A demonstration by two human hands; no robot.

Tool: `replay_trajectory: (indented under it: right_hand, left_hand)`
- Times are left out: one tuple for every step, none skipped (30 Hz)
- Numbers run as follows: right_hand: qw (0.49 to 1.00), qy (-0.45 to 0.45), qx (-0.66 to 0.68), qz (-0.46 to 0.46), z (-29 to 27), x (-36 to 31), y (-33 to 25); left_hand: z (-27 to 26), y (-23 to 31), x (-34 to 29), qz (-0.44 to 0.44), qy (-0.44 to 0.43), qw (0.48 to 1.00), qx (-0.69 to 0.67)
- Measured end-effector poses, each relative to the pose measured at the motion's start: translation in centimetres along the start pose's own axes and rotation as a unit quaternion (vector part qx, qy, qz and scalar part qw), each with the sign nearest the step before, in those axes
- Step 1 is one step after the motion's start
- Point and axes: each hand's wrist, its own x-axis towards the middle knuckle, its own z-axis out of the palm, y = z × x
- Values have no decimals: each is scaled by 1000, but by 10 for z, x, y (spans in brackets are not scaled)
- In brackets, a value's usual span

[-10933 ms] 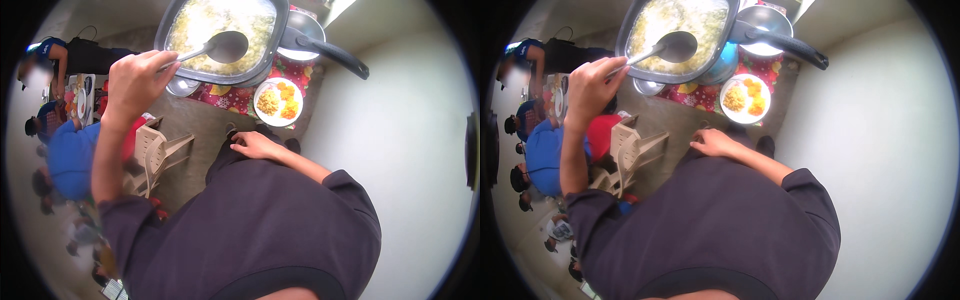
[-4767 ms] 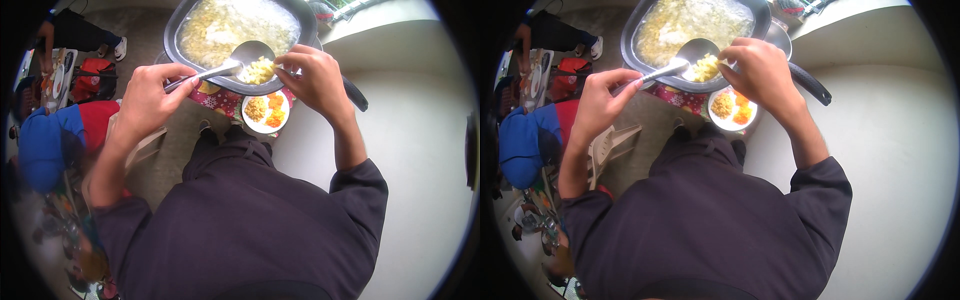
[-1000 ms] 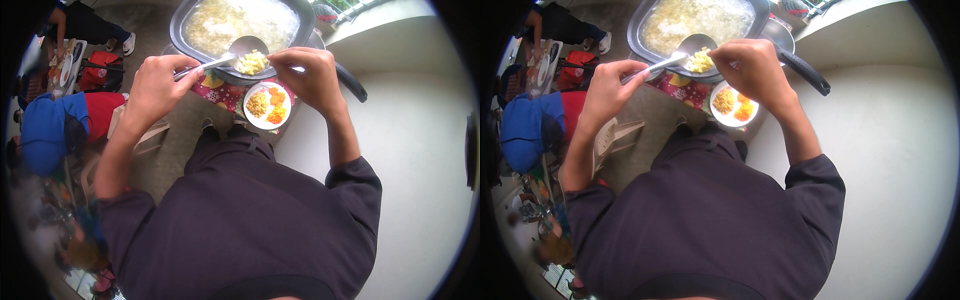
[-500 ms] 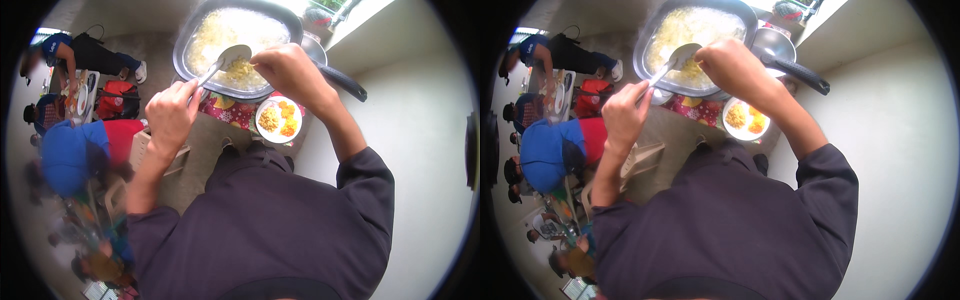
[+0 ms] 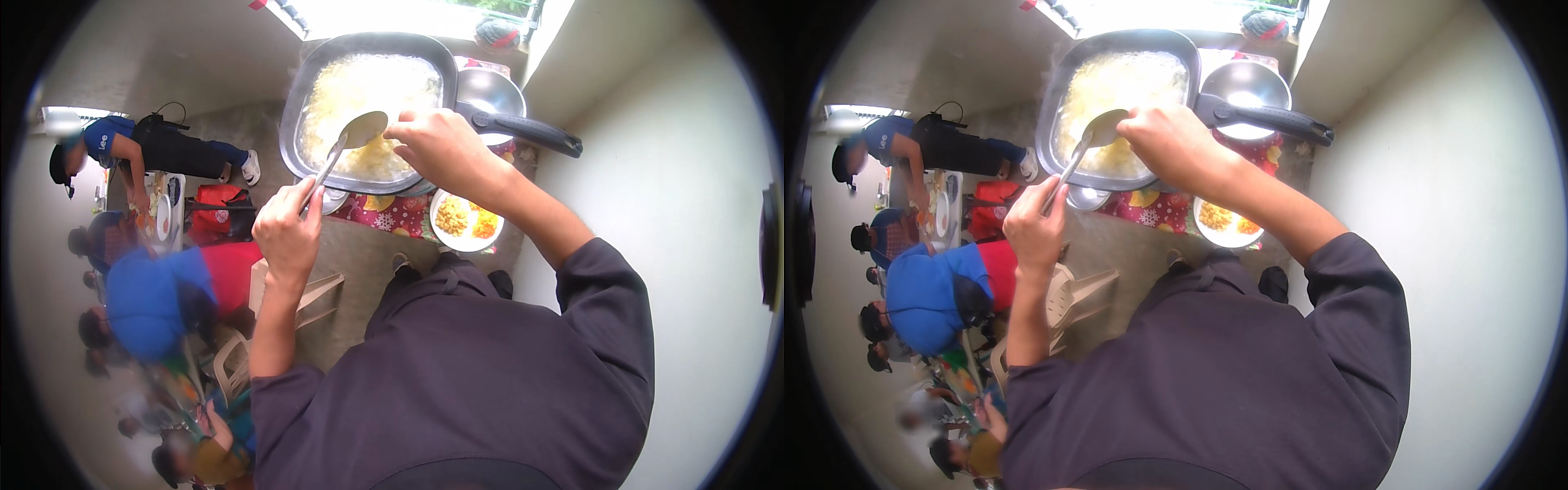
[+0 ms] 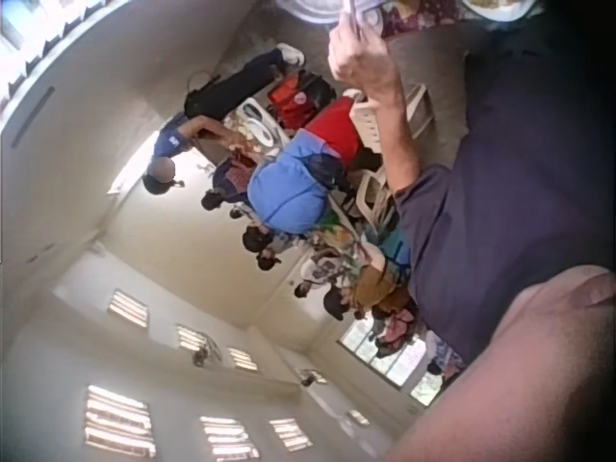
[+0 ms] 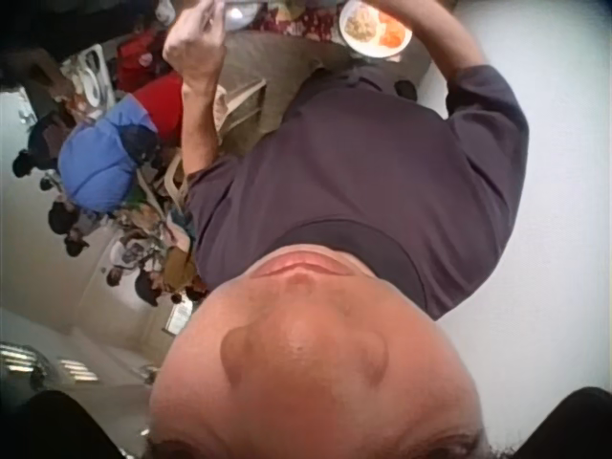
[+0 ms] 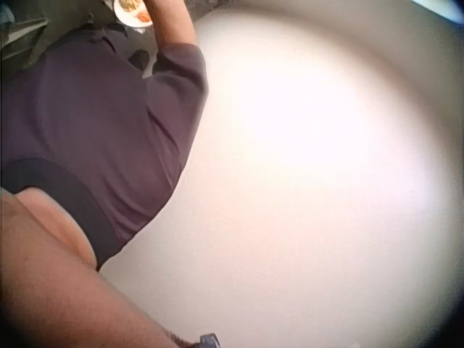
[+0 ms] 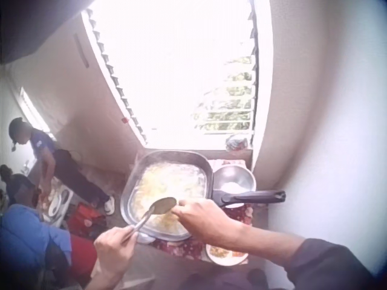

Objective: The person scoops a yellow grain-like food from a large pot into a metal bowl using a ladle. They then transfer the food from the bowl into a smaller bowl held by another person. The person repeats the scooping and serving process multiple times.

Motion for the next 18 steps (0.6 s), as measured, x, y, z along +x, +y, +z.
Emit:
replay_trajectory:
  right_hand:
    - [1000,28,5,-8,1,-2,3]
    - [999,34,1,3,-2,-5,3]
    - [999,39,-2,15,-8,-9,1]
    - [999,45,-6,27,-14,-13,-2]
    - [998,50,11,36,-20,-18,-7]
    - [997,56,25,49,-27,-26,-13]
    - [995,61,41,61,-31,-35,-18]
    - [992,63,82,68,-32,-46,-24]
    - [987,81,128,56,-29,-57,-28]
    - [986,75,133,61,-27,-65,-35]
    - [985,68,141,66,-26,-74,-42]
    - [984,15,156,86,-32,-80,-50]
    - [974,6,210,86,-24,-88,-52]
    - [968,-2,236,83,-15,-97,-53]
    - [962,-10,264,76,-6,-105,-54]
    - [945,-53,309,92,1,-114,-55]
    - [903,-190,359,143,-11,-110,-55]
    - [869,-249,402,147,-7,-113,-52]
  left_hand:
    - [-1,2,0,-7,-5,1000,-2]
    - [-3,3,-1,-1,-6,1000,0]
    - [-4,4,-2,5,-7,1000,2]
    - [-4,5,-2,11,-8,1000,4]
    - [-5,5,-4,13,-7,1000,14]
    - [-3,5,-5,17,-8,1000,21]
    - [-1,5,-6,22,-8,999,29]
    - [1,4,-5,28,-4,999,46]
    - [5,4,-2,35,0,998,61]
    - [8,3,2,42,3,996,75]
    - [9,2,5,47,15,995,83]
    - [9,2,8,53,28,994,89]
    - [8,1,10,58,40,993,96]
    - [4,1,11,46,39,994,87]
    - [1,3,10,37,37,996,68]
    - [-3,4,8,29,35,998,49]
    - [-5,6,6,20,34,999,31]
    - [-6,8,3,15,27,999,11]
